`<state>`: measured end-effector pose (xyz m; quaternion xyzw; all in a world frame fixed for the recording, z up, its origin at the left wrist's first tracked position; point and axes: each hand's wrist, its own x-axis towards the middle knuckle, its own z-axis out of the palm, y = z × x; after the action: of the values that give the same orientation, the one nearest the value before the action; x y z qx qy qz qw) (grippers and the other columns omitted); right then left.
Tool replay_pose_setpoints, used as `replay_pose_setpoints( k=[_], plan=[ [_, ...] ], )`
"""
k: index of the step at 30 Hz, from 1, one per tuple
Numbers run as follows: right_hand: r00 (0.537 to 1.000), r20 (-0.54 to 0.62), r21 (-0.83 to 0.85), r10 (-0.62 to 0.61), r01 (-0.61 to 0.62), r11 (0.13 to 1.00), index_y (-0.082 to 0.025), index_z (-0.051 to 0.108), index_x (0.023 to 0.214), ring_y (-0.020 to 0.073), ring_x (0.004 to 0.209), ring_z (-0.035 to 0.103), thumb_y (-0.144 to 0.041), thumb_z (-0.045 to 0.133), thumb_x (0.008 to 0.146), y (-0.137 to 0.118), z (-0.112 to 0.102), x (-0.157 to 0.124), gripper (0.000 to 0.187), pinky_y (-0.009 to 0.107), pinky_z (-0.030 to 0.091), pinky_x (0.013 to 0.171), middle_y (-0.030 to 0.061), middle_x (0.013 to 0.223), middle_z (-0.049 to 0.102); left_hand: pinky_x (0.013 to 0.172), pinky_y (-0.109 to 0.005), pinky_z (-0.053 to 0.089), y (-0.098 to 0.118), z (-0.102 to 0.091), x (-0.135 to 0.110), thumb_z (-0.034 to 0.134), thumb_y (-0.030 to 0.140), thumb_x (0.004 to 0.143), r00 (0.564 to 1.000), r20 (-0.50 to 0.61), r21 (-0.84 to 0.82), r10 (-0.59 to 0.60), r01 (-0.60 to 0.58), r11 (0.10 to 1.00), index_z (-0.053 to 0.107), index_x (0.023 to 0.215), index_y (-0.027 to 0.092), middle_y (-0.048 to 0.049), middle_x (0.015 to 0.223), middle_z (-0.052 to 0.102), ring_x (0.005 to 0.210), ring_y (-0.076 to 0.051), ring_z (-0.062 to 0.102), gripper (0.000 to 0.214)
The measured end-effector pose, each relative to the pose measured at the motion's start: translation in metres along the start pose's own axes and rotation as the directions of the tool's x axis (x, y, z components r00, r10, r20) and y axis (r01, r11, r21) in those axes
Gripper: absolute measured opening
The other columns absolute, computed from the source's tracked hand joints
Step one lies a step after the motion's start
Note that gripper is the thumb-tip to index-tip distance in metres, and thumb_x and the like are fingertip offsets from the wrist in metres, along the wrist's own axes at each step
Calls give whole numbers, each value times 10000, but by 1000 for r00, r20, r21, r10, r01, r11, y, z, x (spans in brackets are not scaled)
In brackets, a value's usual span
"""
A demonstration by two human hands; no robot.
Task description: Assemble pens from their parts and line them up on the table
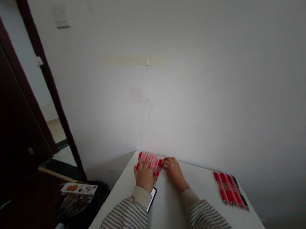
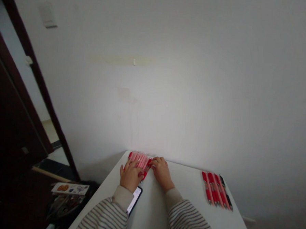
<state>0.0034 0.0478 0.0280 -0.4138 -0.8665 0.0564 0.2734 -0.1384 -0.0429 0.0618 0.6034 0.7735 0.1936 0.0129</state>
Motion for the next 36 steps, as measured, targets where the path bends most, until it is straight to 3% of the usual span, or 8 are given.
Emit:
replay_pose_setpoints(
  k=[5,12,21,28,36],
  plan=[
    [1000,6,-21,-8,8,1000,-263,681,928,195,1042,507,-182,592,840,4,0,-1,150,319,403,901,10,1082,667,1118,-618,213,4,-1,-3,681,290,702,1000,14,-5,-21,21,1000,747,834,339,9,1396,524,1385,-337,303,156],
    [1000,19,-47,-20,21,999,-336,714,947,208,1109,460,-217,613,836,13,-5,-6,191,338,387,928,4,1078,658,1117,-643,183,7,9,-3,713,295,682,1000,5,-3,-12,12,1000,738,782,356,16,1417,500,1391,-340,293,119],
    [997,70,46,23,-26,999,-281,691,876,201,1078,475,-189,591,824,22,-20,-21,145,337,364,942,-12,989,679,1124,-639,175,16,10,-5,700,308,698,1000,16,26,-10,9,1000,744,791,313,2,1440,475,1389,-364,275,103],
    [998,14,-3,65,-65,998,-279,685,880,207,1092,478,-185,577,816,34,-36,-39,156,338,366,936,-8,981,686,1110,-646,171,31,16,-5,701,362,698,999,21,39,32,-33,999,744,840,347,8,1417,500,1374,-354,292,150],
    [984,-84,16,158,-158,987,-265,686,884,208,1068,499,-180,541,842,52,-61,-70,173,337,384,922,9,985,691,1095,-633,197,63,28,-5,679,388,729,994,49,35,95,-97,995,738,847,369,-18,1348,551,1334,-326,350,133]
  ],
)
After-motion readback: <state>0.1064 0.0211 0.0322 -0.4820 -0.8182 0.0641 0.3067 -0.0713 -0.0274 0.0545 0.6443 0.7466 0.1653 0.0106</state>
